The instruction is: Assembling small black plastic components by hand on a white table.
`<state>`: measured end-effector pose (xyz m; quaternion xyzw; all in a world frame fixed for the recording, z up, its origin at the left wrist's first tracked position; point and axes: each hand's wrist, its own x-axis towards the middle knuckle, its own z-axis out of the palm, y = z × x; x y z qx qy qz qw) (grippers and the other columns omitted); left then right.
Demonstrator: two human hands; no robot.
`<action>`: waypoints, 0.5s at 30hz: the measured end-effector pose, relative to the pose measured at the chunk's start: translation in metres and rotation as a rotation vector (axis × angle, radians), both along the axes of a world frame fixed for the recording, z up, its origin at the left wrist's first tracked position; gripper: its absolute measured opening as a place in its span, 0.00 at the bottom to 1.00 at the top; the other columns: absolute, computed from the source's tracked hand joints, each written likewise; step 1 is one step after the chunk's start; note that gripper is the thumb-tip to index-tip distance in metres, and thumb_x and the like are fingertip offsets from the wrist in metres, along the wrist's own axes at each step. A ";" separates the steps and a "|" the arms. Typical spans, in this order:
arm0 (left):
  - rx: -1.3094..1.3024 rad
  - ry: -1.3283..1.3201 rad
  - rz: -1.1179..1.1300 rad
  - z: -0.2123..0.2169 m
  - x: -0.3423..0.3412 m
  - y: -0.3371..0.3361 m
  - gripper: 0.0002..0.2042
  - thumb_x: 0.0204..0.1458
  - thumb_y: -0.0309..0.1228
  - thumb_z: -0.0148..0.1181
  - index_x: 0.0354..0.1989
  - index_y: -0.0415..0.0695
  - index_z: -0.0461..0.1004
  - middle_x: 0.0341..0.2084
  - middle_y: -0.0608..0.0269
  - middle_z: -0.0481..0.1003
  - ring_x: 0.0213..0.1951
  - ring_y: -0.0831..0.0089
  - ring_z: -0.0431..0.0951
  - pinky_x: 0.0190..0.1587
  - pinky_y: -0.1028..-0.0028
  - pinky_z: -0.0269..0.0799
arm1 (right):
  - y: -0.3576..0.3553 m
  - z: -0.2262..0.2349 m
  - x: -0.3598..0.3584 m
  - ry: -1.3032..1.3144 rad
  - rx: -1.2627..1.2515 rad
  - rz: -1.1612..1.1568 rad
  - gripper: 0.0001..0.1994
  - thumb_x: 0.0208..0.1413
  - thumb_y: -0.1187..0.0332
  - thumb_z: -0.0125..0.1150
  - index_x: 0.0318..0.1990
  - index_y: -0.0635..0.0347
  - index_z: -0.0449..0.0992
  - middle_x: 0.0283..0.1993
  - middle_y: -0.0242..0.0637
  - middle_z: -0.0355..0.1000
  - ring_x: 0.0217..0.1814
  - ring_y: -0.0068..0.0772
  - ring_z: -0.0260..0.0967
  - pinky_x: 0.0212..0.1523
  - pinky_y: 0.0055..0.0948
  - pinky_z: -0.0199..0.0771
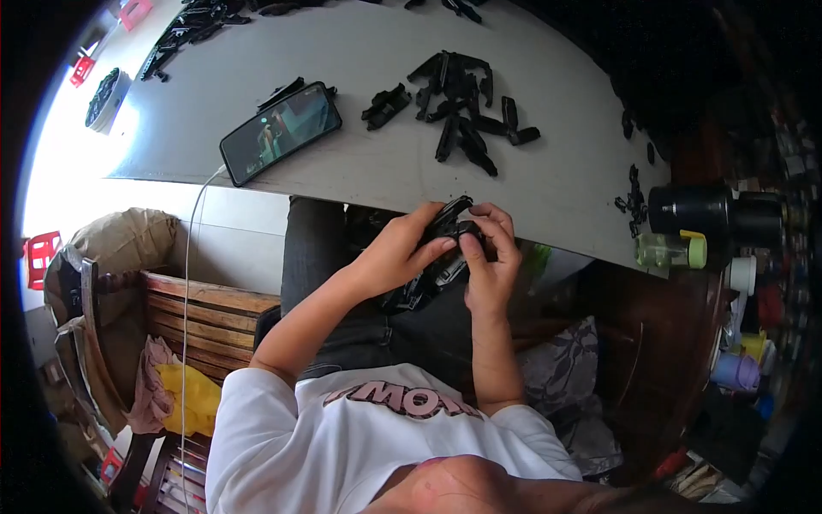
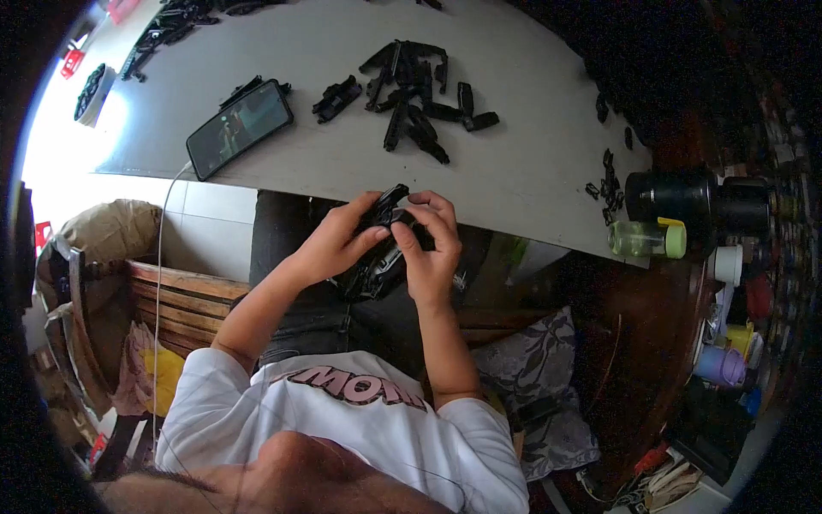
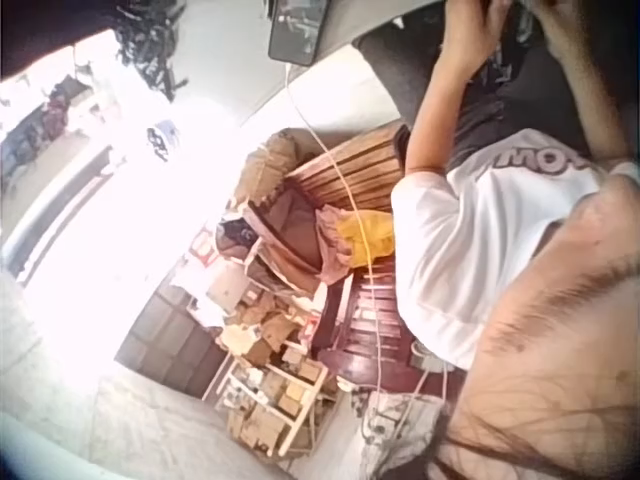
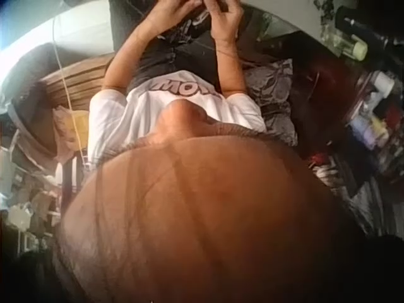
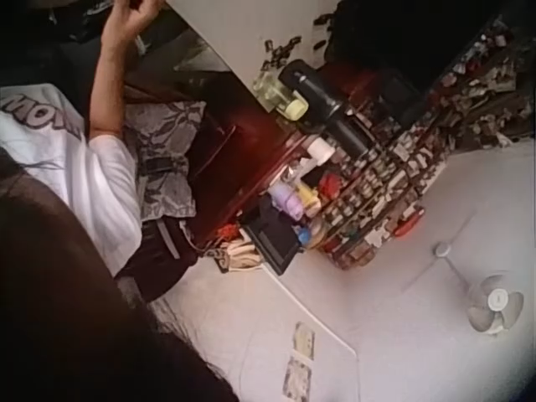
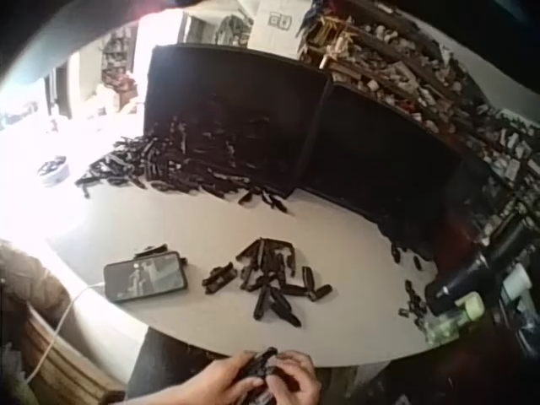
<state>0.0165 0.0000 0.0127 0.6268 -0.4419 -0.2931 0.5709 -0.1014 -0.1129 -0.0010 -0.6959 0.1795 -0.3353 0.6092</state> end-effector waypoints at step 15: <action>0.276 -0.192 -0.117 -0.062 -0.054 0.050 0.16 0.47 0.27 0.56 0.46 0.36 0.66 0.31 0.43 0.71 0.34 0.46 0.72 0.34 0.63 0.70 | 0.045 -0.052 -0.060 0.237 0.574 0.141 0.15 0.50 0.73 0.60 0.46 0.62 0.69 0.45 0.35 0.71 0.46 0.24 0.67 0.44 0.24 0.67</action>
